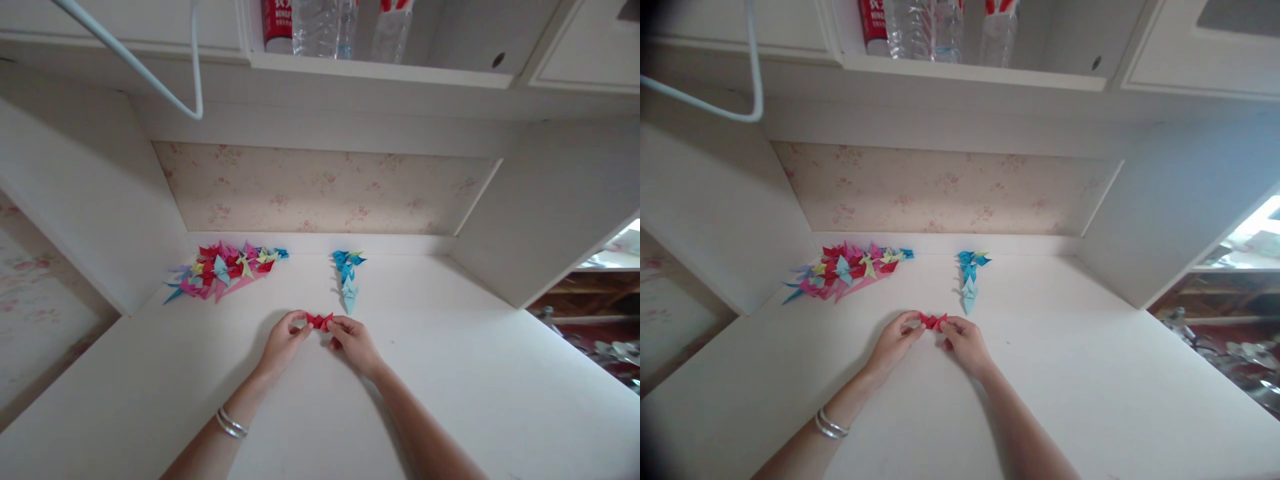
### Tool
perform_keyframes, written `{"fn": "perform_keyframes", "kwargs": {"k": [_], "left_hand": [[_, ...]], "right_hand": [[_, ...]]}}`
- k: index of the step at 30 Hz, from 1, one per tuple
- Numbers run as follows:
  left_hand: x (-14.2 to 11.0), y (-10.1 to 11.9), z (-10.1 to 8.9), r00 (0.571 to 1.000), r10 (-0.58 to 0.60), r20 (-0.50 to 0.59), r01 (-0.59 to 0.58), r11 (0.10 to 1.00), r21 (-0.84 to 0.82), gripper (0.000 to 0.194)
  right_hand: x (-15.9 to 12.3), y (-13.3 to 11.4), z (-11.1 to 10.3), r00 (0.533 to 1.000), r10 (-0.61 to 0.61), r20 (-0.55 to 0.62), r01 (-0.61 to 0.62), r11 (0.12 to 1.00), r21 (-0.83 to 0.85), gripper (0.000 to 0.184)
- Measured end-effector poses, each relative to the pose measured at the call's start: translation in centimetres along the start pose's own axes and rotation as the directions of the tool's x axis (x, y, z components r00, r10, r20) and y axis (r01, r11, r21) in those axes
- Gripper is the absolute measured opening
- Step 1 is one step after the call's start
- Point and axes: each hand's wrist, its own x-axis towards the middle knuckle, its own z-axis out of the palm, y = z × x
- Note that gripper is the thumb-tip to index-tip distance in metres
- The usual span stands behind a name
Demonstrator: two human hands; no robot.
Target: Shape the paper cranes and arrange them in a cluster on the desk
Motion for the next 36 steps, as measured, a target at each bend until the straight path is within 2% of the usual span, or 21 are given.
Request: {"fn": "perform_keyframes", "kwargs": {"k": [6,12,17,25,36], "left_hand": [[-0.3,-0.3,0.4,0.999,0.051,-0.006,-0.050,0.995,0.081,0.036],[-0.6,-0.6,0.6,0.995,0.087,-0.038,-0.083,0.992,0.099,0.043],[-0.6,-0.5,0.6,0.989,0.141,0.053,-0.146,0.981,0.131,0.036],[-0.7,0.0,0.4,0.997,0.073,0.014,-0.074,0.990,0.120,0.035],[-0.8,0.5,0.1,0.999,0.013,0.043,-0.016,0.997,0.079,0.039]], "right_hand": [[-0.4,-0.2,-0.2,0.999,0.004,0.036,-0.008,0.996,0.089,0.044],[-0.8,-0.4,-0.5,0.999,-0.017,0.048,0.012,0.995,0.098,0.045],[-0.6,-0.2,-0.7,0.997,-0.034,0.074,0.025,0.993,0.114,0.042],[-0.6,0.0,-0.5,0.999,-0.026,0.043,0.019,0.988,0.153,0.044],[-0.6,0.0,-0.5,0.999,-0.015,0.032,0.009,0.985,0.174,0.042]]}}
